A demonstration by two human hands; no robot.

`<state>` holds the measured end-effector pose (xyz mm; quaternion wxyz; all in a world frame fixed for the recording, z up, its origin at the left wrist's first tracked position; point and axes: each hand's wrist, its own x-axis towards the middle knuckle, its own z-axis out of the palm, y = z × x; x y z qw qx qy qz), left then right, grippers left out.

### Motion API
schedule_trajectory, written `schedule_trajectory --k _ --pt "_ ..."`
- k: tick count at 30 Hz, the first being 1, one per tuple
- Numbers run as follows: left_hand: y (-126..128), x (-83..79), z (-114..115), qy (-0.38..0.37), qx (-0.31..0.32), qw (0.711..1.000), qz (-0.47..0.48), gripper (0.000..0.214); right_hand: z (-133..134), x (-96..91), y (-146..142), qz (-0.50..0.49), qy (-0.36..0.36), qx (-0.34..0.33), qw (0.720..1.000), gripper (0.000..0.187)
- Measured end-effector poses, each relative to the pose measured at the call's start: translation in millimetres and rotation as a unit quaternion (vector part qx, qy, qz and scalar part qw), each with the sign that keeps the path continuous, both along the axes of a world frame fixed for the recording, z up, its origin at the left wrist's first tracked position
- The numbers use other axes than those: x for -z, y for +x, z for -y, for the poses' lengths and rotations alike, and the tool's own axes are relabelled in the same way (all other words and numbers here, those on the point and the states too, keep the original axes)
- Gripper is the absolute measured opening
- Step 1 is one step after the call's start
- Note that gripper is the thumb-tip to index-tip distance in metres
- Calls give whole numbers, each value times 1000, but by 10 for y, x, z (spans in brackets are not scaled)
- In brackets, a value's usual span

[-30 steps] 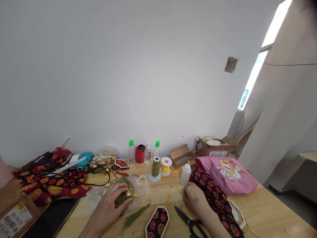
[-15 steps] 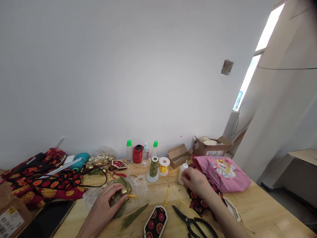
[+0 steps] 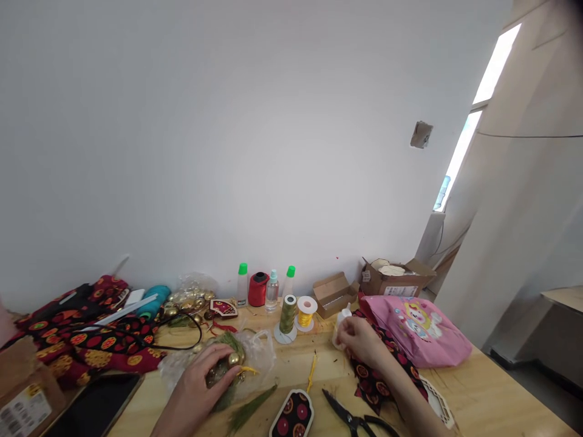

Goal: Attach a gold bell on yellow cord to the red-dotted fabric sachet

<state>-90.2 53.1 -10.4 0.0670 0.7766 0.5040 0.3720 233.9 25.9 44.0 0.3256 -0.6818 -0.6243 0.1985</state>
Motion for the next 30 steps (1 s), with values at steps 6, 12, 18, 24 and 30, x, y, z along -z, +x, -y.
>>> schedule_trajectory --k 6,12,18,24,30 --pt "1 19 -9 9 3 1000 0 29 -191 -514 27 -185 107 3 977 10" --pt "-15 -7 -13 4 -6 1000 -8 29 -300 -808 -4 -297 164 -8 941 26" --pt "-3 -15 -1 2 0 1000 -9 28 -341 -894 -42 -366 205 7 908 23" --pt "-4 -9 -5 3 -4 1000 -5 31 -380 -1140 -60 -433 266 29 861 23" --pt "8 -64 49 -25 4 1000 3 33 -169 -992 -344 -407 278 -34 869 22"
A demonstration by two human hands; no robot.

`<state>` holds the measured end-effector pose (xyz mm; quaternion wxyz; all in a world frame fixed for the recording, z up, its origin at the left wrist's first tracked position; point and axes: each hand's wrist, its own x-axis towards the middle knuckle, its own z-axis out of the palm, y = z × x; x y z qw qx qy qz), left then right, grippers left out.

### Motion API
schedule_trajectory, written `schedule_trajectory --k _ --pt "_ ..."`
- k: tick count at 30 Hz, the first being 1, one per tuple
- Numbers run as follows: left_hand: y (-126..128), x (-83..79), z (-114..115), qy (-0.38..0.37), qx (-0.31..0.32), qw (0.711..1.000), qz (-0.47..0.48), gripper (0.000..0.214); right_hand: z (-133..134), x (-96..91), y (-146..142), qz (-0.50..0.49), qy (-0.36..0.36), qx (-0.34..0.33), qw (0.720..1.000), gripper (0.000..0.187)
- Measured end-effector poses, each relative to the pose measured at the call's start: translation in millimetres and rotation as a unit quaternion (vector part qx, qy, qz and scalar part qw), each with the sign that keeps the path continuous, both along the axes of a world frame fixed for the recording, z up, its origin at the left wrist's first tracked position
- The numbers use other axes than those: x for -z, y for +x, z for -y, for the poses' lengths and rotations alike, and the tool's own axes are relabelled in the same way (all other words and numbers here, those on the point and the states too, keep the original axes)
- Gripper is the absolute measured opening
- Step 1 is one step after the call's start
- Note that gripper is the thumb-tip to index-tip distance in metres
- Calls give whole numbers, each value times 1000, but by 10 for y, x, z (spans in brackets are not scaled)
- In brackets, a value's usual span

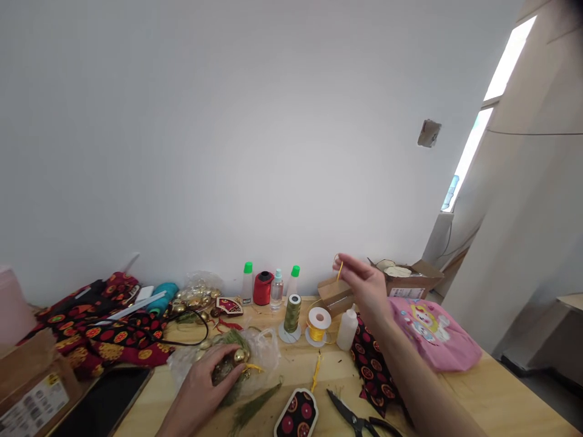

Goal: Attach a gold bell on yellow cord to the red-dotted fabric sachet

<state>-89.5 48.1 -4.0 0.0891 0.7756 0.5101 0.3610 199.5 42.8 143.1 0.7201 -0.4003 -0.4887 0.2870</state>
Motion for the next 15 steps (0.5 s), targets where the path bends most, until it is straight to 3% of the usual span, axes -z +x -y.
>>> schedule_trajectory --k 4,7,12,15 --pt "12 5 47 1 9 1000 0 31 161 455 -200 228 42 62 971 14" --pt "28 -2 85 -2 24 1000 -5 28 190 788 -264 345 103 52 931 18" --pt "147 -175 181 -22 69 997 0 25 171 1051 -292 435 139 57 888 21" --pt "310 -352 239 -78 83 992 46 23 158 1131 -269 429 145 58 890 20"
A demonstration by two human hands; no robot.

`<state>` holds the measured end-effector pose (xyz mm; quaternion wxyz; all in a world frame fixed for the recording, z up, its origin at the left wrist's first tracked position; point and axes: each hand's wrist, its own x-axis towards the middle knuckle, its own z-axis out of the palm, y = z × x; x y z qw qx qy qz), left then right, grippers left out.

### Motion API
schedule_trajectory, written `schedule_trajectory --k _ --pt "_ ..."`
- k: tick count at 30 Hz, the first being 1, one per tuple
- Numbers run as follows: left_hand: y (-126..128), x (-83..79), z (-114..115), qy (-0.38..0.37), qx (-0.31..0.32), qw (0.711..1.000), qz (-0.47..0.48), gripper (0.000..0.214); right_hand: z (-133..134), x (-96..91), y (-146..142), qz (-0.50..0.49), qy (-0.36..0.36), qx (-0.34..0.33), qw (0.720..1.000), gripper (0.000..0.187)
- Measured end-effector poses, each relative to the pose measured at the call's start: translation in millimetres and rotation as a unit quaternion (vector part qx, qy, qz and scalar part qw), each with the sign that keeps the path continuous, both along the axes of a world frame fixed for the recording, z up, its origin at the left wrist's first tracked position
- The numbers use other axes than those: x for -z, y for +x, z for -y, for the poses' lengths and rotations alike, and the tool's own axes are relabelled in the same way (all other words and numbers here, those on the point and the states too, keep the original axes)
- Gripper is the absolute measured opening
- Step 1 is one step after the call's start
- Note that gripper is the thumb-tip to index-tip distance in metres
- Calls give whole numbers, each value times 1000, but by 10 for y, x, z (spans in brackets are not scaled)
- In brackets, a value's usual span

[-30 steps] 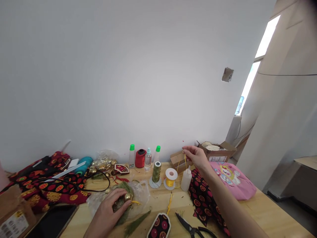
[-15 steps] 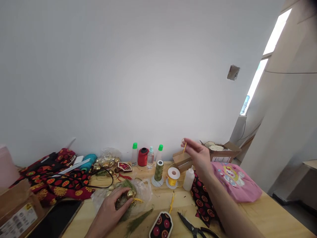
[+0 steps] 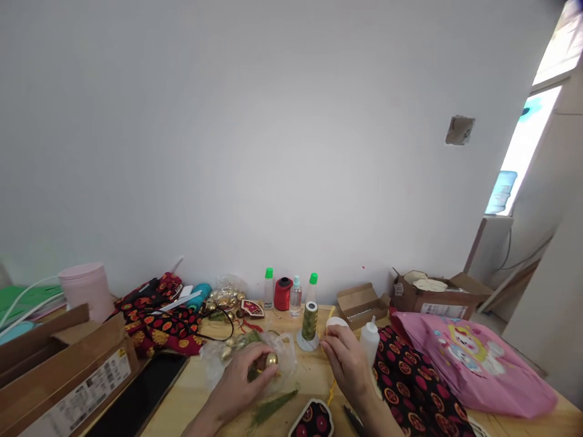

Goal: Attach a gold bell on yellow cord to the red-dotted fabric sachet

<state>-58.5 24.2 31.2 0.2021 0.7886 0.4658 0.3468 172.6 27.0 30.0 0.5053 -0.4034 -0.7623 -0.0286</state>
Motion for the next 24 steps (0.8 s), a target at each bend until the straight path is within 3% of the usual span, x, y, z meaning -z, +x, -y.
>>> schedule_trajectory --k 4,7,10,16,20,24 --pt "263 -127 -6 -135 66 977 155 21 -62 158 59 -36 0 -36 999 21" --pt "419 -56 -58 -258 127 888 359 17 -85 246 87 -66 -28 -45 996 23" --pt "504 111 -96 -307 123 844 422 15 -59 266 73 -88 -67 -46 993 22" --pt "558 349 -78 -353 140 824 420 17 29 234 -3 -61 -117 -36 991 23" --pt "592 373 -34 -337 140 834 414 22 74 202 -4 -26 -116 -18 993 16" --pt "610 374 34 -317 132 849 402 25 118 184 -23 20 -106 -29 994 22"
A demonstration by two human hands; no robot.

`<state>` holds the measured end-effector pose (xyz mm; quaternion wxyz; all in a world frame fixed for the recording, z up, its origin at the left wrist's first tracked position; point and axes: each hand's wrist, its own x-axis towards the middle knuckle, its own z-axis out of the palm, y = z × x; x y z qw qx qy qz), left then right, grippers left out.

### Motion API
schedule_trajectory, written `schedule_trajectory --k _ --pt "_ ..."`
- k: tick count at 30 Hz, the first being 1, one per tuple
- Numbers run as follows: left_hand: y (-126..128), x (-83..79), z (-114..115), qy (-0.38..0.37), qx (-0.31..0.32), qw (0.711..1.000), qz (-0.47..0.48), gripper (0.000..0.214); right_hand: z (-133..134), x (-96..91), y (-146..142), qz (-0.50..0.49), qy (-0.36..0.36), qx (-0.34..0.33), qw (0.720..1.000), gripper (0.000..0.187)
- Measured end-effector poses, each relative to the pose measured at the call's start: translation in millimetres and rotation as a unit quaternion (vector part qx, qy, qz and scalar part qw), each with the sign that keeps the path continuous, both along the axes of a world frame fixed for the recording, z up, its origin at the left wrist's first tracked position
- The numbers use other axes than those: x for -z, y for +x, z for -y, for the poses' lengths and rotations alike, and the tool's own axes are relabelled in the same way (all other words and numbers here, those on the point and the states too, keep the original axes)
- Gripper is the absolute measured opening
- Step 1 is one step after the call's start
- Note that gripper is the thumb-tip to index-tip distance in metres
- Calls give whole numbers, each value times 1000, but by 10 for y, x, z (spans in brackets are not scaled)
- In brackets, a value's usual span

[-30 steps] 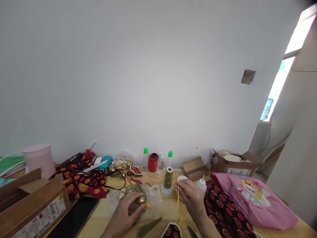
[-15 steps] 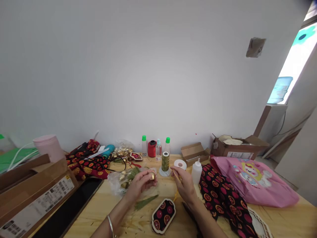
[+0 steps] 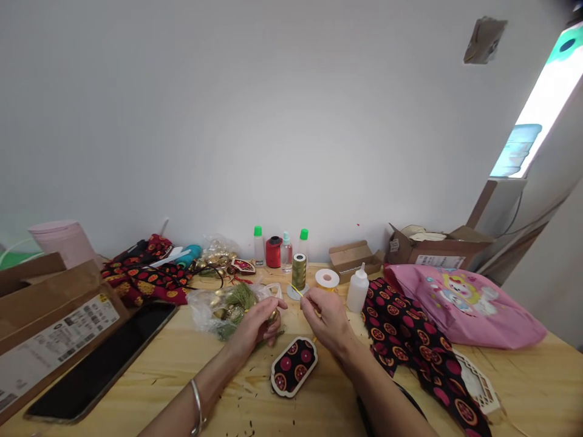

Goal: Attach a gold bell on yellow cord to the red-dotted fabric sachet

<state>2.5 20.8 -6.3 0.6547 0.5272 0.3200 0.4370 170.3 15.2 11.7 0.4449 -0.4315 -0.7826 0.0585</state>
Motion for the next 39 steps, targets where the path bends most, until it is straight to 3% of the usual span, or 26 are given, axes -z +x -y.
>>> schedule_trajectory --k 11,15,19,21,25,28,31,35,39 --pt "47 16 48 8 -14 1000 0 34 30 52 -71 84 -15 -129 988 18" --pt "62 19 56 10 -24 1000 -12 35 35 87 -111 -3 -77 -121 990 23" --pt "69 57 41 19 -67 996 -51 39 36 156 -212 -93 -176 -126 972 32" --pt "62 63 31 24 -77 995 -65 41 21 174 -232 -86 -165 -123 975 27" --pt "36 51 15 43 -60 995 -70 39 -18 152 -180 -33 -72 -114 990 20" --pt "21 58 -4 53 -41 996 -54 33 -42 123 -142 -74 -46 -76 993 17" --pt "10 68 -30 78 -32 996 -44 25 -66 115 -146 -207 -99 -74 971 16" --pt "-2 42 -37 108 -20 994 -31 29 -94 115 -160 -339 -257 -92 900 20" --pt "-25 38 -35 139 -31 989 -50 27 -90 84 -129 -349 -243 -70 902 17"
